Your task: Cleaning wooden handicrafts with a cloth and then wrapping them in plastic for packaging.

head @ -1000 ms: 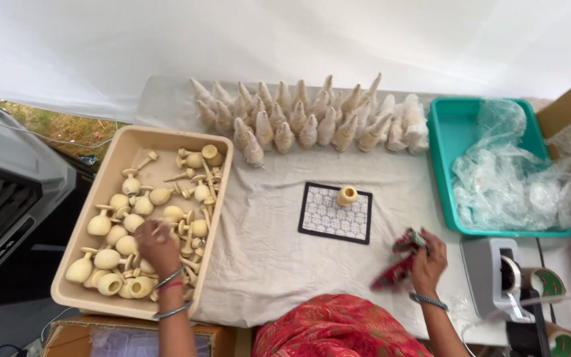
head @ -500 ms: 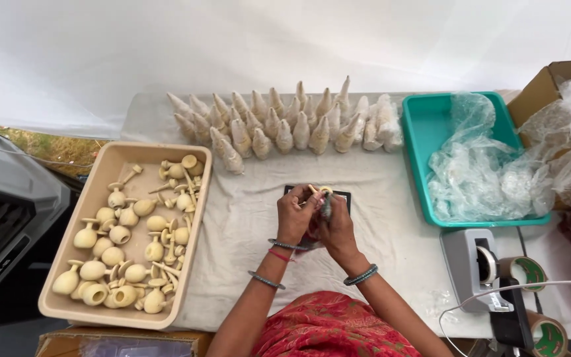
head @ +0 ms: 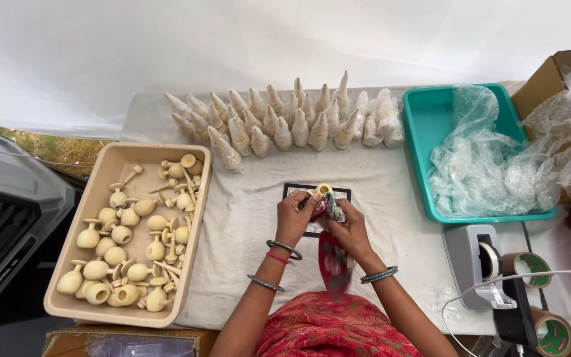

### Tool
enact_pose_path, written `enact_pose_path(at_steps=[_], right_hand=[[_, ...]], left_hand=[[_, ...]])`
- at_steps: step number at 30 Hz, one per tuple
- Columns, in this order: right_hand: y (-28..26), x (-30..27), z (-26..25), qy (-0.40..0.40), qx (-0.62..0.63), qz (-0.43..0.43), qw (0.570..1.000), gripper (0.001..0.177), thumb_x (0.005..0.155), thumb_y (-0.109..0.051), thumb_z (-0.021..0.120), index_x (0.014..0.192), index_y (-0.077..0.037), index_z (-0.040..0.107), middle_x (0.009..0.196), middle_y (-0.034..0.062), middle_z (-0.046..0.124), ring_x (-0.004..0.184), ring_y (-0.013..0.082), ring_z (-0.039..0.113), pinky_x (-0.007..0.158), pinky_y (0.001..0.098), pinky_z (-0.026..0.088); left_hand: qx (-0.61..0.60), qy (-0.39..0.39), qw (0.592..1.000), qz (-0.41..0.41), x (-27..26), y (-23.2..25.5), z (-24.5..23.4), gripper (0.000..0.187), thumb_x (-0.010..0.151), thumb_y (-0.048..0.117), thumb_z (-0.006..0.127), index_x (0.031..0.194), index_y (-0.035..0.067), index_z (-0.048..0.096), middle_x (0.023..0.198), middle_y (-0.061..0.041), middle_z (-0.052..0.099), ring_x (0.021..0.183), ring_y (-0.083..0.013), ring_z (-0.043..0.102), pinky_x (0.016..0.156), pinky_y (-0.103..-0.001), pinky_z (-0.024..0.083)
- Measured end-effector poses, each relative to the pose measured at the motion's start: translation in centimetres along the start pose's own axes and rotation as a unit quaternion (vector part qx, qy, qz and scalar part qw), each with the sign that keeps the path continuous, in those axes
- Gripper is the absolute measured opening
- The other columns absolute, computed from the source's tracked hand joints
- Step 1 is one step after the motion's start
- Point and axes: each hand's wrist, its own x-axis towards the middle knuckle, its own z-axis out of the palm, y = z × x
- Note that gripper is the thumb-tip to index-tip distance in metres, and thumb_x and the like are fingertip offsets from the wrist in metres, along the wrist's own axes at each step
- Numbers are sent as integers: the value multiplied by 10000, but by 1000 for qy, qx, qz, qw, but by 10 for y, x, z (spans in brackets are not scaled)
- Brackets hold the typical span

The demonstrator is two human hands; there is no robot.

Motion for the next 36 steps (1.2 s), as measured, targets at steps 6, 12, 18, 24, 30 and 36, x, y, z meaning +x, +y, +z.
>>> enact_pose_path(at_steps=[6,12,18,24,30,36], right_hand=[[21,6,-13,0,-51,31,998,242,906,-101,709,1133,-24,673,889,90,688,737,154,633,655,315,520],[-9,8,-22,1,218,113,969,254,958,-100,635,1201,-39,679,995,69,745,808,125,712,688,295,613],[-3,-2,-47,208,67,-37,975,357,977,-11,590,1327,-35,658,1103,86,725,885,131,655,733,300,547],[-48,-18,-26,235,-3,-123,964,431,979,-4,545,1405,-29,606,1324,90,595,1153,147,585,982,280,507],[-40,-18,-21,159,-13,-150,976,440,1004,-25,587,1443,1,594,1386,99,576,1275,148,552,1098,260,439],[-31,-24,-38,160,-20,-106,981,397,927,-2,729,1320,2,673,1199,88,703,1087,130,654,935,254,548]], left_hand=[[44,-1,999,26,1,5,-12,214,1019,186,689,998,-24,723,839,-24,699,775,-61,583,690,-243,496],[-139,-113,984,17,2,-4,-17,206,1059,200,631,1097,22,728,982,16,710,890,-49,605,817,-229,519],[-155,21,988,-13,-2,-32,-20,235,1063,226,575,1129,51,718,935,13,679,836,-60,612,754,-242,558],[-155,41,987,-17,-4,-37,-14,252,1079,237,567,1148,45,716,931,10,637,829,-59,583,742,-236,574],[-113,-16,992,-46,-16,-35,6,246,1041,263,574,1129,65,691,1018,53,638,930,-49,605,812,-242,521],[-268,-82,955,-101,-22,-53,7,181,1067,221,634,1151,73,696,1061,24,655,1012,-76,586,947,-266,486]])
